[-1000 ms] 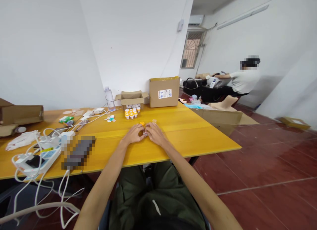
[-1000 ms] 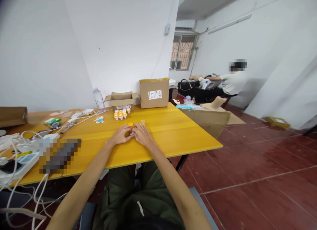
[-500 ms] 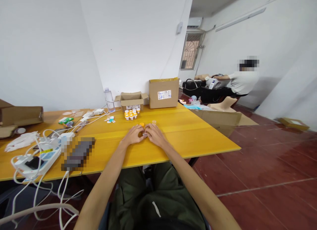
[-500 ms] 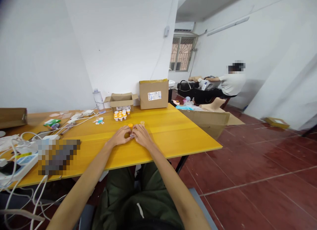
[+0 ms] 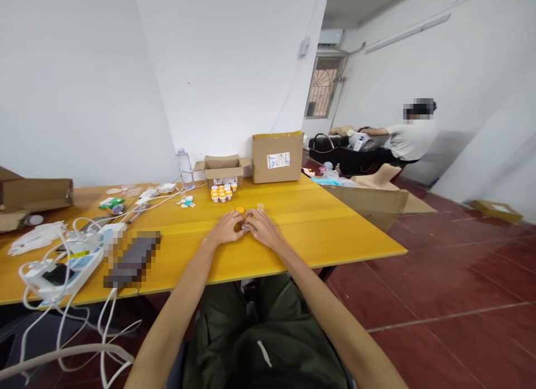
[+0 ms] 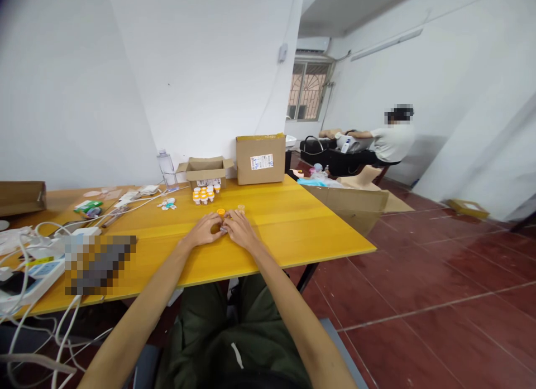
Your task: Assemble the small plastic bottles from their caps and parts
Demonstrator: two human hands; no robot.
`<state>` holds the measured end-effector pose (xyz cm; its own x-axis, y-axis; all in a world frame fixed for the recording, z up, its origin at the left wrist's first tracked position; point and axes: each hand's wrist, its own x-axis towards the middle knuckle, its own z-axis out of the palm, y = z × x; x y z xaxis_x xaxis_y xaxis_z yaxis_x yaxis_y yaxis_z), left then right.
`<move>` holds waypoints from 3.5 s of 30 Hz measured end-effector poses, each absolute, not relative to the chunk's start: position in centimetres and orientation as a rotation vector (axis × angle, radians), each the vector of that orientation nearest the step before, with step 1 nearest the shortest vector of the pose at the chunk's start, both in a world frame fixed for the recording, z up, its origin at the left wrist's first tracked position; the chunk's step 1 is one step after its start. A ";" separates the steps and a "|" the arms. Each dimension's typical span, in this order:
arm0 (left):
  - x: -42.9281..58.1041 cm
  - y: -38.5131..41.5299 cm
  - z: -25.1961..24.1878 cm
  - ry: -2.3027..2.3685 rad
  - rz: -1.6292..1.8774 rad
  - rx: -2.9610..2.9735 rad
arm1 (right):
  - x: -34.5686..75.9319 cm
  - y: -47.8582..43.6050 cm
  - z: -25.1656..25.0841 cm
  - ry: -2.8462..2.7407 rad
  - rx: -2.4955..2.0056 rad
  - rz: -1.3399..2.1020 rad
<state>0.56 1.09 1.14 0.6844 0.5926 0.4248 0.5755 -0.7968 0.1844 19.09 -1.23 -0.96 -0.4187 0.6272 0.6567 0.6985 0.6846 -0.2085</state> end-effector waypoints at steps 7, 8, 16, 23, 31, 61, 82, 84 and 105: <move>0.6 1.1 1.2 0.991 0.729 2.852 | 19.1 -1.1 -1.1 -2.158 -1.024 -0.153; 0.7 1.1 1.2 0.986 0.734 2.852 | 19.1 -1.1 -1.1 -2.159 -1.026 -0.157; 0.7 1.0 1.1 0.985 0.756 2.855 | 19.2 -1.1 -1.1 -2.166 -1.027 -0.161; 0.6 1.2 1.0 0.987 0.742 2.856 | 19.1 -0.9 -1.2 -2.166 -1.037 -0.143; 0.6 1.1 1.1 1.004 0.732 2.846 | 19.1 -1.1 -1.1 -2.172 -1.049 -0.150; 0.7 0.6 1.6 0.996 0.692 2.836 | 19.1 -1.3 -0.8 -2.193 -1.062 -0.173; 0.6 0.7 1.3 1.045 0.705 2.818 | 19.2 -1.1 -1.0 -2.174 -1.053 -0.156; 0.6 0.8 1.4 1.036 0.708 2.809 | 19.2 -1.1 -1.0 -2.175 -1.051 -0.155; 0.7 0.5 1.8 1.028 0.746 2.784 | 19.2 -0.8 -1.1 -2.181 -1.030 -0.144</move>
